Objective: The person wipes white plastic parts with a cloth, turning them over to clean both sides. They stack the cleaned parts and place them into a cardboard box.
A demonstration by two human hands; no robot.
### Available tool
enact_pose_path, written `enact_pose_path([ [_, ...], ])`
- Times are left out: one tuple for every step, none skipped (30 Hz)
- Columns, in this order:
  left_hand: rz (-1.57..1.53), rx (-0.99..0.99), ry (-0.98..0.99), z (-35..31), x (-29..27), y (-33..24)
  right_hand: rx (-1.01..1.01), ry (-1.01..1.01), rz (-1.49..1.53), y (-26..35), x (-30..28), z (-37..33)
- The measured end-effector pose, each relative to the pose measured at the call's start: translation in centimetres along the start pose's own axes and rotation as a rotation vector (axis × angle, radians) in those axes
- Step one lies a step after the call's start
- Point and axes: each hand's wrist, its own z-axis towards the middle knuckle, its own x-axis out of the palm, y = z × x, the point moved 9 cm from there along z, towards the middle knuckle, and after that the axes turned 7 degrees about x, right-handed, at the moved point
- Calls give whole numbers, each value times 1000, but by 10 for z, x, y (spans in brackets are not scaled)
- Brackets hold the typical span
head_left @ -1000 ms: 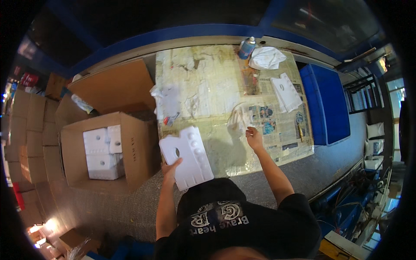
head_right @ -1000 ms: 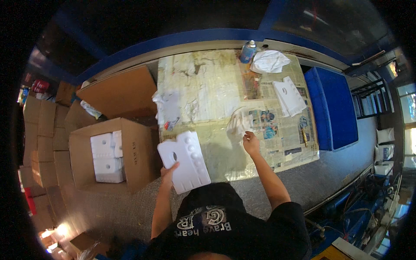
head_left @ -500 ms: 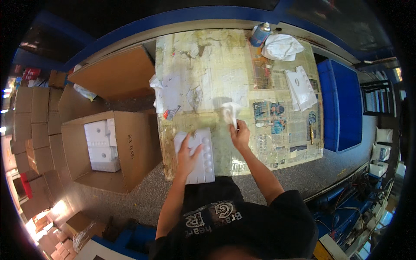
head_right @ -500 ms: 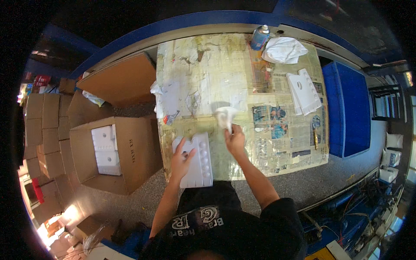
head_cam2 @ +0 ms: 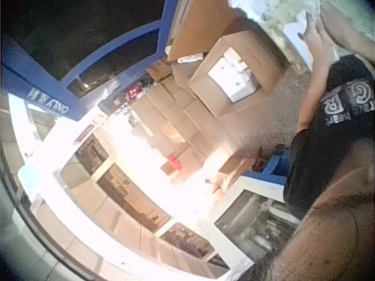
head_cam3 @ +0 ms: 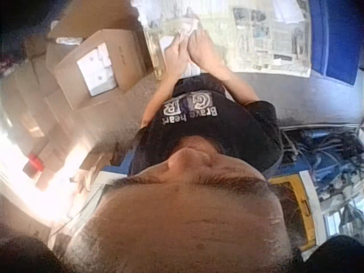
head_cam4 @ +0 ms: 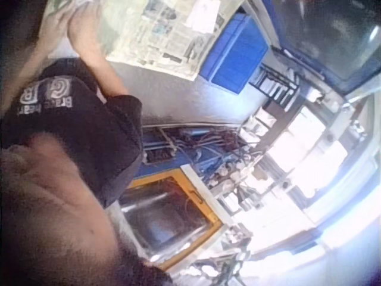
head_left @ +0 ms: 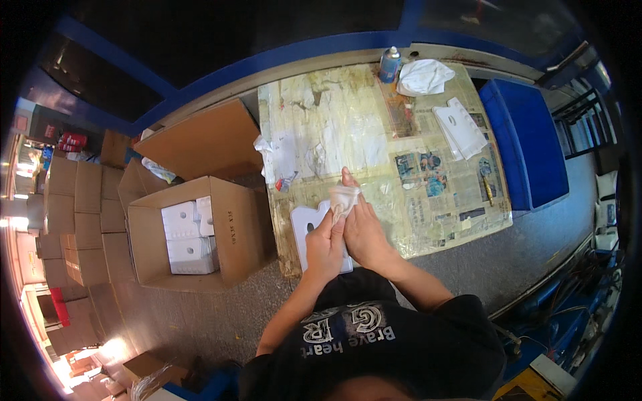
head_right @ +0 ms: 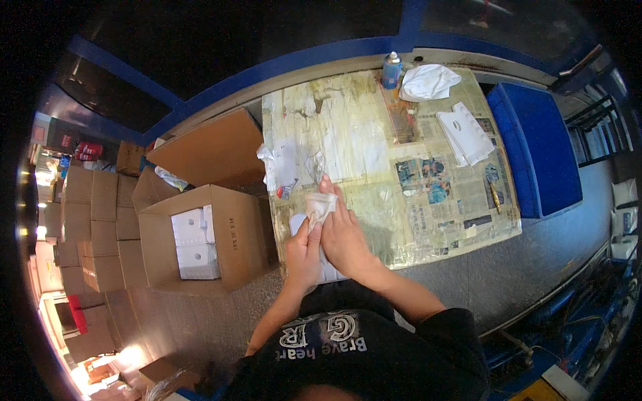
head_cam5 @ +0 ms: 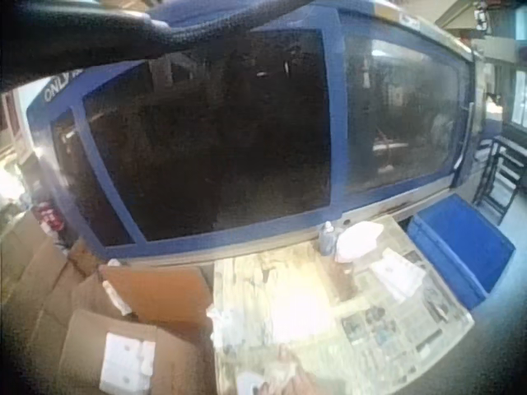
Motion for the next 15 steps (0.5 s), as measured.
enact_pose_path([
  [48,19,29,-4,-2,-8,-53,-33,-89,8,0,-5],
  [104,60,3,-8,-6,-17,-65,-11,-61,11,4,-6],
  [144,65,64,-12,-3,-22,-30,28,-117,9,10,-9],
  [191,94,63,-15,-3,-28,-18,66,-168,9,17,-11],
  [241,127,61,-16,-4,-33,29,168,-244,4,28,-15],
  [278,204,19,-15,-8,-42,-16,52,-239,11,21,-16],
  [316,278,-13,-13,-10,-49,-16,9,-256,12,19,-17],
  [331,433,-40,-13,-13,-63,19,-55,-287,14,15,-20],
  [324,198,39,-7,-10,-41,-15,-12,-371,18,23,-21],
  [290,53,122,-2,-8,-25,-13,5,-477,20,26,-23],
  [253,-95,173,-2,-7,-9,-20,56,-585,21,33,-25],
  [222,4,131,0,-10,-16,-7,152,-497,19,41,-25],
  [226,-25,226,-1,-3,-10,-9,145,-555,18,40,-26],
  [232,-26,234,-6,-2,-9,-6,202,-598,15,46,-25],
  [243,-26,232,-8,-1,-8,-22,192,-642,14,45,-26],
])
